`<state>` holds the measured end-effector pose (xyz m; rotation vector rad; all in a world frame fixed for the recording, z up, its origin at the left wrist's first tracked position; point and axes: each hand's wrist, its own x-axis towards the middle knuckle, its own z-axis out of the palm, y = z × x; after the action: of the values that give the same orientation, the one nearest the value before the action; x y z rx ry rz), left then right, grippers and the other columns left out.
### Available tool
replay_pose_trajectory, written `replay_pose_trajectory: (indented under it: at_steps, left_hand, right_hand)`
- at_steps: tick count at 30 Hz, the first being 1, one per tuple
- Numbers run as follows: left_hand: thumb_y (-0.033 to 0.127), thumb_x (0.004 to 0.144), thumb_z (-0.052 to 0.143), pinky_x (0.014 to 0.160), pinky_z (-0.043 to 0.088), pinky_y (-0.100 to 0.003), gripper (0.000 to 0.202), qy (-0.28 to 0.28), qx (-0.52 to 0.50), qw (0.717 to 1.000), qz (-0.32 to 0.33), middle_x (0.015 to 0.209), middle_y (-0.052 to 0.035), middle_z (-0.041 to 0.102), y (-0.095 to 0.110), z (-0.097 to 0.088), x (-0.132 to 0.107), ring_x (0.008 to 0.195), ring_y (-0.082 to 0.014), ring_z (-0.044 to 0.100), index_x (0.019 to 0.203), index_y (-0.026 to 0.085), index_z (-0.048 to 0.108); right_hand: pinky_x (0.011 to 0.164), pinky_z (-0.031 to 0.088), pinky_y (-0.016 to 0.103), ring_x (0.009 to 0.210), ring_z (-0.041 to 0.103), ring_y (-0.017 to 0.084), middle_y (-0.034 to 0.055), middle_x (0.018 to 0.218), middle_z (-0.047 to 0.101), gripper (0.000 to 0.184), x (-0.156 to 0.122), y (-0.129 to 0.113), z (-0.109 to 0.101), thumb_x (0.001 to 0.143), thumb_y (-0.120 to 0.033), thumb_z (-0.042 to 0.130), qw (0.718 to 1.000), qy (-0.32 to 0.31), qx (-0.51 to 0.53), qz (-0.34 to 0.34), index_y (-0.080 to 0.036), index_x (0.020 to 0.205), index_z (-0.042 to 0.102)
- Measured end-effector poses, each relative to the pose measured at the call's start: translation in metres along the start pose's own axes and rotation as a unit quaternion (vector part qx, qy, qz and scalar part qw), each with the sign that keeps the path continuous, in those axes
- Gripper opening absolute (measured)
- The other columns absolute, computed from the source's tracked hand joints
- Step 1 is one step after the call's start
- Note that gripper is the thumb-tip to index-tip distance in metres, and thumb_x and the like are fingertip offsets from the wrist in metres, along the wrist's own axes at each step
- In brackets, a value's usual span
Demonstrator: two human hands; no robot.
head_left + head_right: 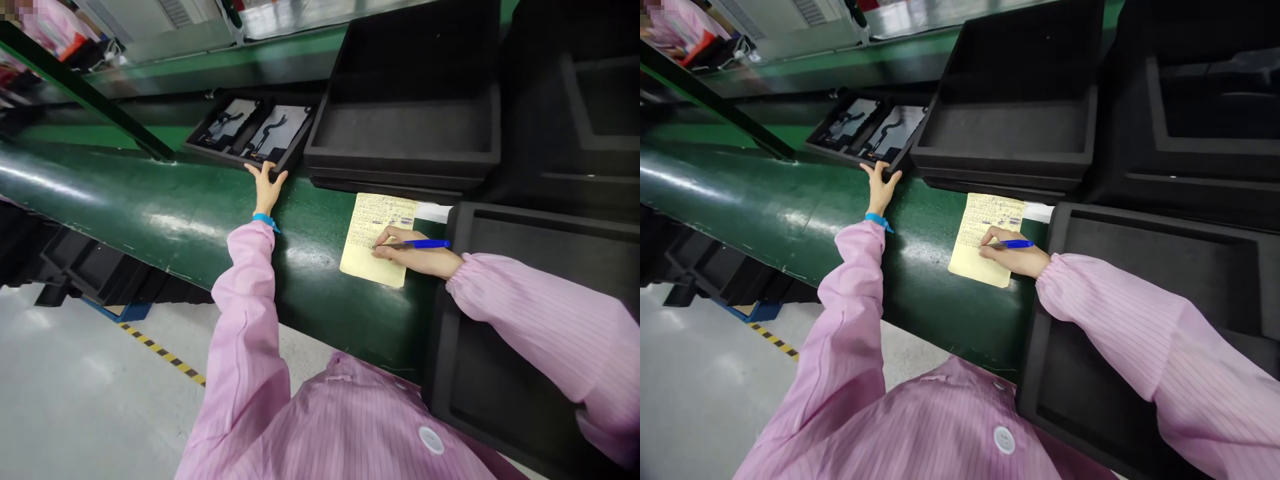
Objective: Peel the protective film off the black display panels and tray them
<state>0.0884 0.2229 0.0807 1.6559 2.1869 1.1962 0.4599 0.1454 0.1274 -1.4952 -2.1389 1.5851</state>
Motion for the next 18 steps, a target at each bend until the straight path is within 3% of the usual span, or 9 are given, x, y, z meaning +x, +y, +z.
replay_pose_trajectory:
  at_steps: [4,7,18]
  left_hand:
    - [0.029,0.081,0.066,0.117,0.007,-0.049,0.039,-0.010,0.038,0.997,-0.061,0.156,-0.0238,0.013,0.020,0.037,0.034,0.148,-0.0352,-0.003,0.115,0.016,0.053]
    - [0.025,0.081,0.065,0.117,0.001,-0.048,0.043,-0.025,0.067,0.995,-0.064,0.155,-0.0268,0.016,0.027,0.051,0.046,0.147,-0.0339,-0.010,0.120,0.013,0.051]
    - [0.022,0.081,0.067,0.117,0.004,-0.048,0.045,0.021,0.051,0.995,-0.082,0.154,-0.0279,0.015,0.017,0.049,0.053,0.148,-0.0338,-0.005,0.120,0.010,0.049]
  right_hand:
    - [0.087,0.044,0.033,0.099,0.057,0.019,0.0007,0.106,0.062,0.022,-0.001,0.002,0.001,0.081,-0.040,0.059,1.000,-0.001,0.009,-0.017,-0.021,0.091,0.058]
    - [0.087,0.045,0.033,0.100,0.057,0.019,0.0015,0.107,0.062,0.027,-0.003,0.002,0.002,0.082,-0.045,0.058,1.000,-0.002,0.016,-0.019,-0.020,0.093,0.057]
    - [0.086,0.043,0.032,0.103,0.057,0.020,0.0024,0.106,0.063,0.022,-0.005,-0.004,0.002,0.085,-0.040,0.058,1.000,-0.011,0.022,-0.004,-0.020,0.093,0.055]
